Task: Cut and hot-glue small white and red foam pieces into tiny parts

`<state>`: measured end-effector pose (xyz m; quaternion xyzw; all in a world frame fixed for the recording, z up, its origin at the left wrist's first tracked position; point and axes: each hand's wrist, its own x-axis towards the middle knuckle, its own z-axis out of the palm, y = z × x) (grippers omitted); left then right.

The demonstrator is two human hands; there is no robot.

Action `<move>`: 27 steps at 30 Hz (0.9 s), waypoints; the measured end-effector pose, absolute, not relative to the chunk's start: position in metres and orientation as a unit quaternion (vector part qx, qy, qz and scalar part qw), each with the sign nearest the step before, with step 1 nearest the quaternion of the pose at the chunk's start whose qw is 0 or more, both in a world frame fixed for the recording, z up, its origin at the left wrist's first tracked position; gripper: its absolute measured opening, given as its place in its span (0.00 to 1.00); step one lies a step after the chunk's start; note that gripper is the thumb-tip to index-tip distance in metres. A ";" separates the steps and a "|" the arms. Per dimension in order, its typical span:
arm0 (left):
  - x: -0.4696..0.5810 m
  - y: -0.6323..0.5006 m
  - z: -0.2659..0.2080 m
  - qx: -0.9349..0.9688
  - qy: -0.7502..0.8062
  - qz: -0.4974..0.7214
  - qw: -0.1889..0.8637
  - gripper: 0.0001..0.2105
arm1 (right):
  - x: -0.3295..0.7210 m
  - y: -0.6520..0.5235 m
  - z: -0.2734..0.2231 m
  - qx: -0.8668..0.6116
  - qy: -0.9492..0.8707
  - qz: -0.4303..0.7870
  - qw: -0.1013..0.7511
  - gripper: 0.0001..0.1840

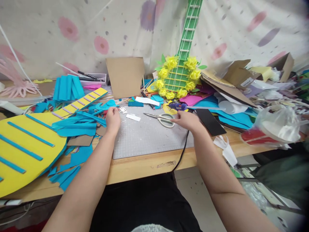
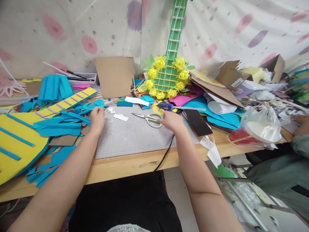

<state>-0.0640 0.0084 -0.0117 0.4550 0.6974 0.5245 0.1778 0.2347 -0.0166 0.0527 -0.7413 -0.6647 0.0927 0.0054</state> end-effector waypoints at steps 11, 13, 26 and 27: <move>-0.057 -0.004 0.001 0.557 0.790 0.213 0.139 0.13 | 0.113 0.018 0.008 -0.551 -0.789 0.194 0.187 0.08; -0.056 -0.001 0.001 0.556 0.797 0.194 0.134 0.15 | 0.113 0.016 0.002 -0.557 -0.781 0.190 0.209 0.08; -0.050 0.003 0.000 0.567 0.791 0.186 0.137 0.12 | 0.126 0.018 -0.011 -0.553 -0.751 0.219 0.287 0.10; -0.051 0.002 0.000 0.568 0.787 0.196 0.138 0.11 | 0.125 0.018 -0.011 -0.554 -0.749 0.221 0.288 0.10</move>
